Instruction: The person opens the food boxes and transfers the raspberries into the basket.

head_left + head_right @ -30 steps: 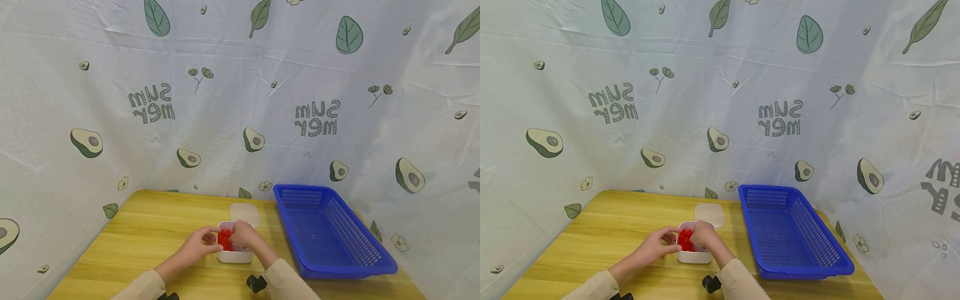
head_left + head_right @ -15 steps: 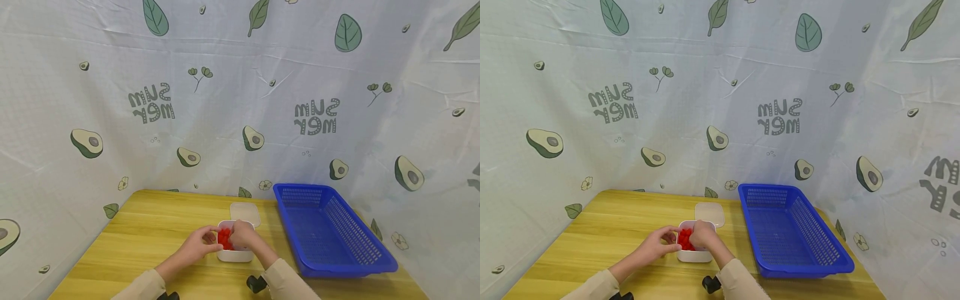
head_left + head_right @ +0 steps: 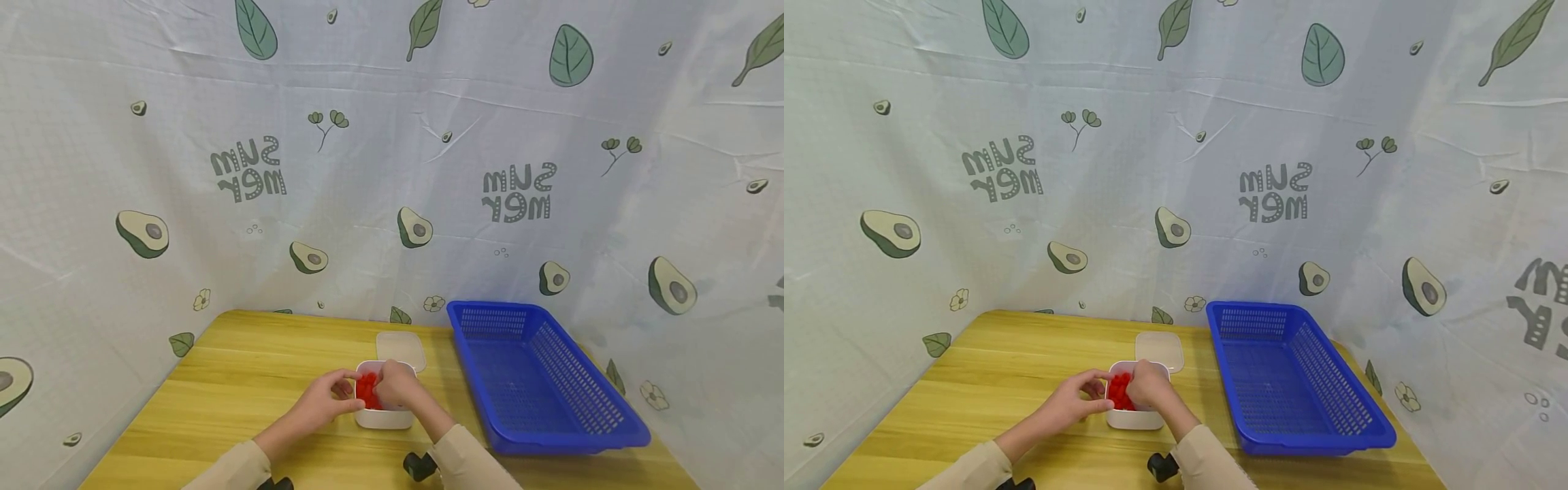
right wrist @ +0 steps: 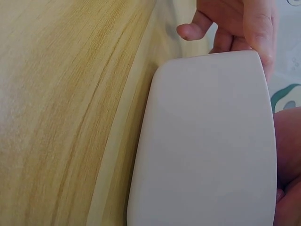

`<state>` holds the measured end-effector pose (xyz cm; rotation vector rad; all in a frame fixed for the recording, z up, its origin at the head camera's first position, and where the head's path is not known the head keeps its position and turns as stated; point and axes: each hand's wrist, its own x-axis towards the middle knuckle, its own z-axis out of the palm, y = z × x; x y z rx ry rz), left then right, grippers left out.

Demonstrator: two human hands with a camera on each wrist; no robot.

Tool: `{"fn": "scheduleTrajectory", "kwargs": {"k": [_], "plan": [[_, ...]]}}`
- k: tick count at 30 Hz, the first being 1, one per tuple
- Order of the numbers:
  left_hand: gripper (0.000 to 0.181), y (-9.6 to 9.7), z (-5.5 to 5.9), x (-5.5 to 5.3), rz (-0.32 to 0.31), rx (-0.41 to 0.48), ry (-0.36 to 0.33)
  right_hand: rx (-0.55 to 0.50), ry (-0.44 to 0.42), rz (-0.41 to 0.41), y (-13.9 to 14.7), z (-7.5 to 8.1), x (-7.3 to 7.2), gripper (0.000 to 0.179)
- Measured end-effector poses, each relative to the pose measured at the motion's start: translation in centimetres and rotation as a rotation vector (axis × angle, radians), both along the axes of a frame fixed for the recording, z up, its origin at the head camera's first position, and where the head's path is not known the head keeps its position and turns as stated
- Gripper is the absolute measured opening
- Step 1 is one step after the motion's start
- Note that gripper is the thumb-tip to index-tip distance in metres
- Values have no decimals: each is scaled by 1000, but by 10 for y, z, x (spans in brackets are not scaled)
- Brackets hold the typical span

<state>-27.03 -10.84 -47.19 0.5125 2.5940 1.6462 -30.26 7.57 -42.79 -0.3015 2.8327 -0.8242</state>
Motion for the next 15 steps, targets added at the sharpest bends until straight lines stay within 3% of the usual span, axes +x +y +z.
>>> {"fn": "scheduleTrajectory", "kwargs": {"k": [15], "plan": [[47, 2, 0, 1, 11, 9, -13, -100, 7, 38, 6, -1, -5, 5]]}}
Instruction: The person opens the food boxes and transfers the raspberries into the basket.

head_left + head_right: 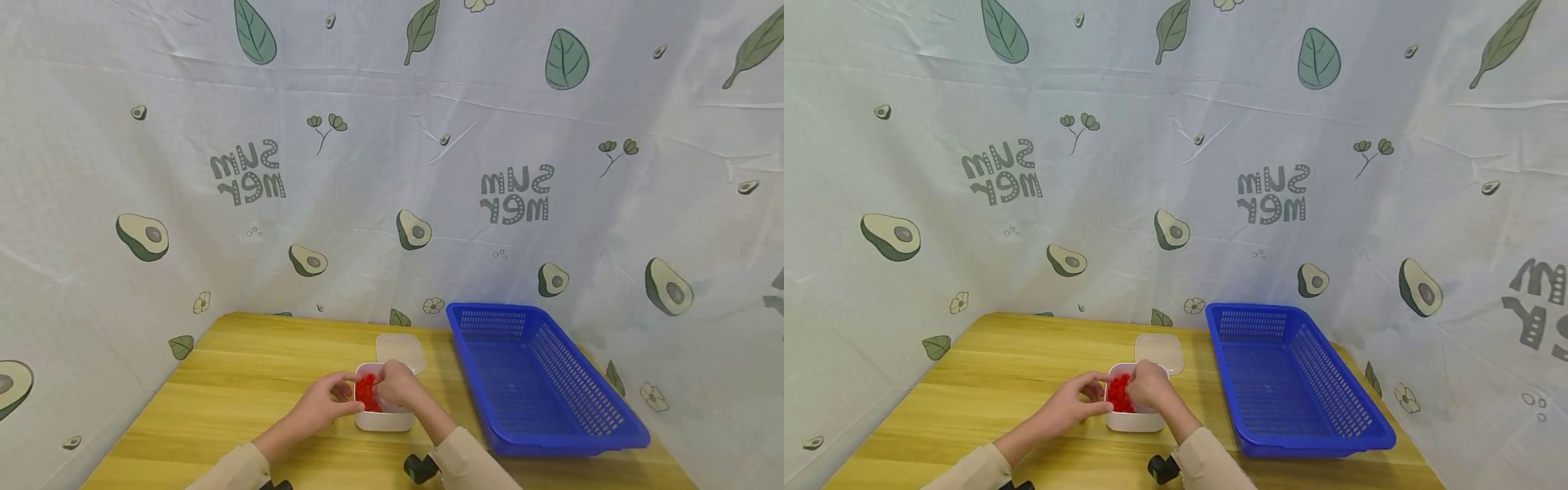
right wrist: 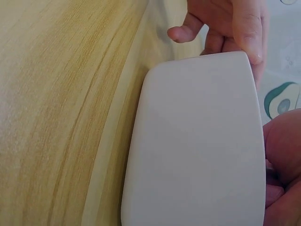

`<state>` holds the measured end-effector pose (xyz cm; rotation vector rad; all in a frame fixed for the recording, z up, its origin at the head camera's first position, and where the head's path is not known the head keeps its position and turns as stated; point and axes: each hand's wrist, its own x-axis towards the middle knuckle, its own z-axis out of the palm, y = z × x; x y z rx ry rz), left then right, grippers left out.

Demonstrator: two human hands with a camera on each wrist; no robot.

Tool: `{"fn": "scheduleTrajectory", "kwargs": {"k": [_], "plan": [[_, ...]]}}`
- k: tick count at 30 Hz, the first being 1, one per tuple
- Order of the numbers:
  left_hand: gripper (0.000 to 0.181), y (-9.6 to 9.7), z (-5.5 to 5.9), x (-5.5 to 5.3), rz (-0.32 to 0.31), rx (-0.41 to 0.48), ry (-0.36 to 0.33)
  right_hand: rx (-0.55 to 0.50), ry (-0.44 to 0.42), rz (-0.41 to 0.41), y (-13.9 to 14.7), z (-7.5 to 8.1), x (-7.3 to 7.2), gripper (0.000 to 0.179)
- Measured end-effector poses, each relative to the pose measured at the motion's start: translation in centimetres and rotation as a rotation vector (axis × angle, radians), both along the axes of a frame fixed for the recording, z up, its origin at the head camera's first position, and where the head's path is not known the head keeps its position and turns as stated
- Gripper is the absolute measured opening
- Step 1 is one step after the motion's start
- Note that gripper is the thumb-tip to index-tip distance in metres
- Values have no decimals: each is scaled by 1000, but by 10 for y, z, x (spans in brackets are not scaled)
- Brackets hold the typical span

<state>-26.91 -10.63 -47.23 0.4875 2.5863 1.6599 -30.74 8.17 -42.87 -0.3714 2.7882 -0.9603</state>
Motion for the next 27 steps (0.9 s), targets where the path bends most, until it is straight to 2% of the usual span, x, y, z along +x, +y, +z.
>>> {"fn": "scheduleTrajectory", "kwargs": {"k": [5, 10, 20, 27], "plan": [[48, -1, -1, 0, -3, 0, 2, -51, -3, -7, 1, 2, 1, 6], [48, -2, -1, 1, -7, -2, 9, -97, 29, 28, 6, 7, 3, 10], [53, -1, 2, 6, 21, -32, 23, -143, 52, 98, 27, 35, 9, 18], [53, -1, 4, 6, 31, -48, 35, -133, 31, 83, 45, 54, 8, 17]]}}
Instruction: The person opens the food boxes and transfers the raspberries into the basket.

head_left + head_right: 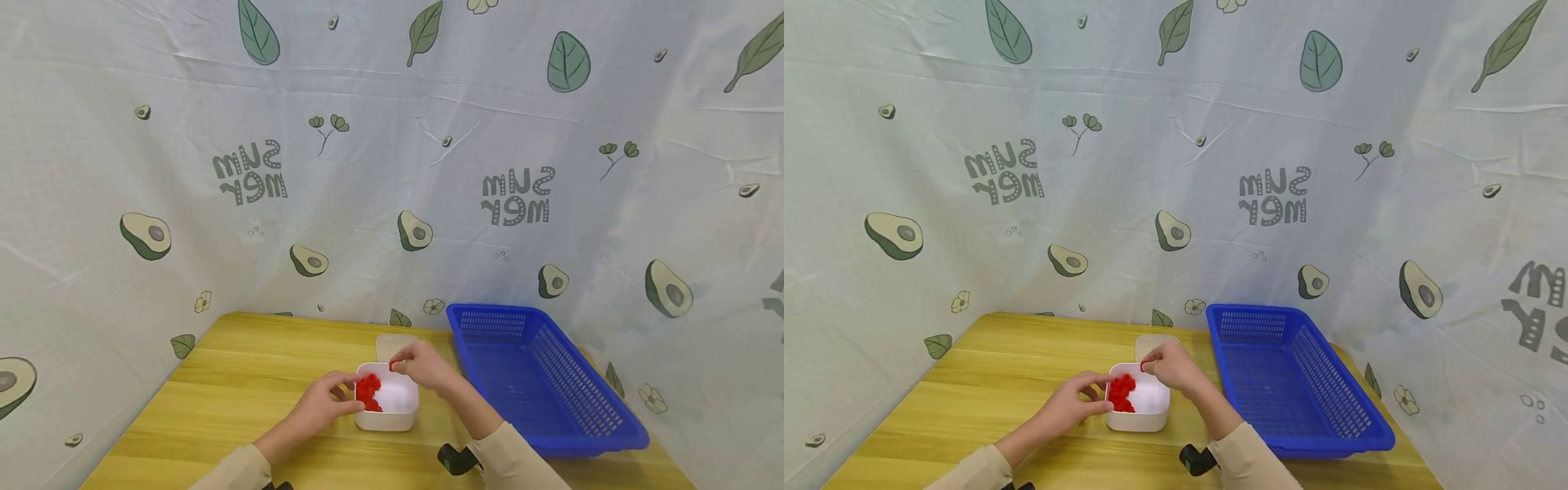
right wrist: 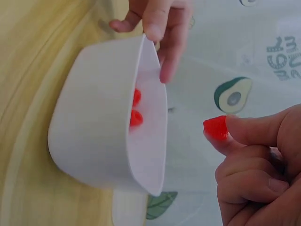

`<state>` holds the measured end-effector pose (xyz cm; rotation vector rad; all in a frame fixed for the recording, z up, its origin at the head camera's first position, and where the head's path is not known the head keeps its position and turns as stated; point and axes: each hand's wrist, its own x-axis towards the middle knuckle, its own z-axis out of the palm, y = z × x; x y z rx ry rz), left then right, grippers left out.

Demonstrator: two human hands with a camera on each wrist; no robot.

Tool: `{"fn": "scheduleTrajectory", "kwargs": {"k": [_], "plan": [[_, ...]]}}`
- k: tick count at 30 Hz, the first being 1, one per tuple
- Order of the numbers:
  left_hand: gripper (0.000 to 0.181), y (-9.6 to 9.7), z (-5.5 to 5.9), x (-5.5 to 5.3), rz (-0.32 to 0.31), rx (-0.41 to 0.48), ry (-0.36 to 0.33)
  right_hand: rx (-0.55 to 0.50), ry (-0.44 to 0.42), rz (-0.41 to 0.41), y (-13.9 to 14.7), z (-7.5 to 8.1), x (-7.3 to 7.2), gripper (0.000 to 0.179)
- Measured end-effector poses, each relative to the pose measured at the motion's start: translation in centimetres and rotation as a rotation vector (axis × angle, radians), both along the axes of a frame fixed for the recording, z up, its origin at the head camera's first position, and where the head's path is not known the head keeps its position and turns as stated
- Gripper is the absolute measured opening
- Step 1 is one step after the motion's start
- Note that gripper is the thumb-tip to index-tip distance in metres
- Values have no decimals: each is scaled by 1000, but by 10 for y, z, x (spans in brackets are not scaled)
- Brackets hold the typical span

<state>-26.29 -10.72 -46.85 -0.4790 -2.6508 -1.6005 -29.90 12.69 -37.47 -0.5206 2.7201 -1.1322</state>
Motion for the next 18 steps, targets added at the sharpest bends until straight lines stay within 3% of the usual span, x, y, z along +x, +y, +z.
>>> {"fn": "scheduleTrajectory", "kwargs": {"k": [9, 18], "plan": [[54, 1, -2, 2, 15, 22, 0, 31, 26, -85, 28, 23, -4, 15], [55, 3, -3, 4, 25, 35, 3, 35, 46, -107, 56, 36, -14, 20]]}}
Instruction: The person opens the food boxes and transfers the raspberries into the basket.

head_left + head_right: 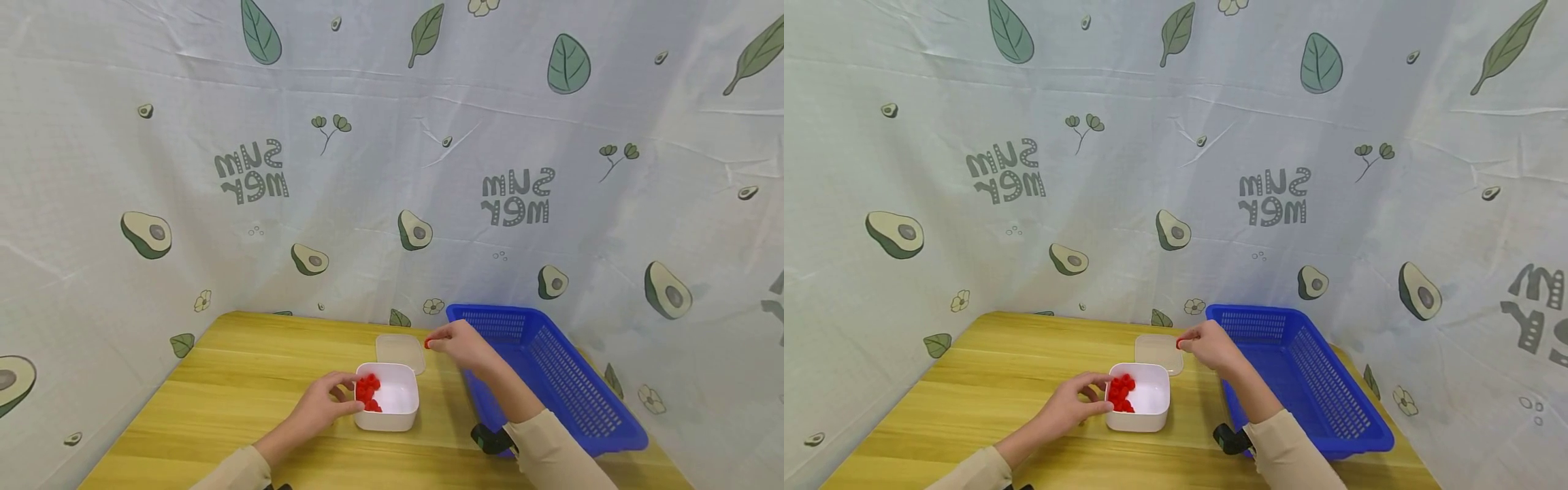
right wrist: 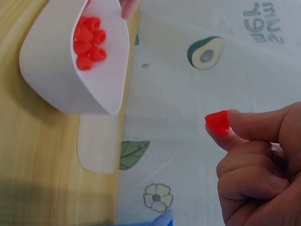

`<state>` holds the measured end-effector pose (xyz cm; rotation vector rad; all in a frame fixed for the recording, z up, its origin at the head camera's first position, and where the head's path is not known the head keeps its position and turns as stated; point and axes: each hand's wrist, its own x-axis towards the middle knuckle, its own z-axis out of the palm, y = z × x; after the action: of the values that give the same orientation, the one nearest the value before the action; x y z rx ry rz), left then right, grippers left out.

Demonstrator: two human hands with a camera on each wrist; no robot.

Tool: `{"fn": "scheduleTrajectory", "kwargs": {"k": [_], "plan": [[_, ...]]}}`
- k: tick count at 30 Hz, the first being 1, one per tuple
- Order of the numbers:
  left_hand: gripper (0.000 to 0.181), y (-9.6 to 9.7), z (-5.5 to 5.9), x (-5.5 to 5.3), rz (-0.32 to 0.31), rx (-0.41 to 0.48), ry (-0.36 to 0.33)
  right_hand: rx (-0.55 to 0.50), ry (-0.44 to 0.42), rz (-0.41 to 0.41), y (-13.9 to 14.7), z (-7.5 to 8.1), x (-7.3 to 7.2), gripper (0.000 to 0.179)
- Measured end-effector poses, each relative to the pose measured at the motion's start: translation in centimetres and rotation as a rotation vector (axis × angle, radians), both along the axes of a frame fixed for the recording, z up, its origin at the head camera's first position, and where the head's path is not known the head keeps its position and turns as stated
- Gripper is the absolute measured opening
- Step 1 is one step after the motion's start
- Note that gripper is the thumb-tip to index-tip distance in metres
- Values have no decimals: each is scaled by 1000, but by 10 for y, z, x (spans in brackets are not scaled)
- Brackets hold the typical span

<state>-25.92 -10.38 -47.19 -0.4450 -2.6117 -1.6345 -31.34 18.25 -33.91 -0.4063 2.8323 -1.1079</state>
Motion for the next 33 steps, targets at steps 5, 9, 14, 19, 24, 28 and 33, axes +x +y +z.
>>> {"fn": "scheduleTrajectory", "kwargs": {"k": [5, 9, 14, 19, 24, 28, 33], "plan": [[54, 1, 1, 2, -1, 7, -2, -46, -71, -46, 15, 5, -6, 24], [54, 2, 0, 2, 0, 12, -6, -65, -96, -54, 31, 8, -13, 27], [53, 2, -1, 1, -3, 27, -10, -55, -116, -38, 49, 10, -21, 31], [51, 2, -2, 2, -4, 33, -16, -50, -127, -12, 65, 11, -26, 33], [50, 2, -2, 2, -8, 32, -6, -61, -132, -15, 81, 12, -32, 32], [50, 2, -2, 2, -13, 37, 0, -70, -142, -26, 93, 11, -38, 34], [50, 0, -1, 2, -19, 40, -30, -93, -148, -48, 108, 3, -49, 34]]}}
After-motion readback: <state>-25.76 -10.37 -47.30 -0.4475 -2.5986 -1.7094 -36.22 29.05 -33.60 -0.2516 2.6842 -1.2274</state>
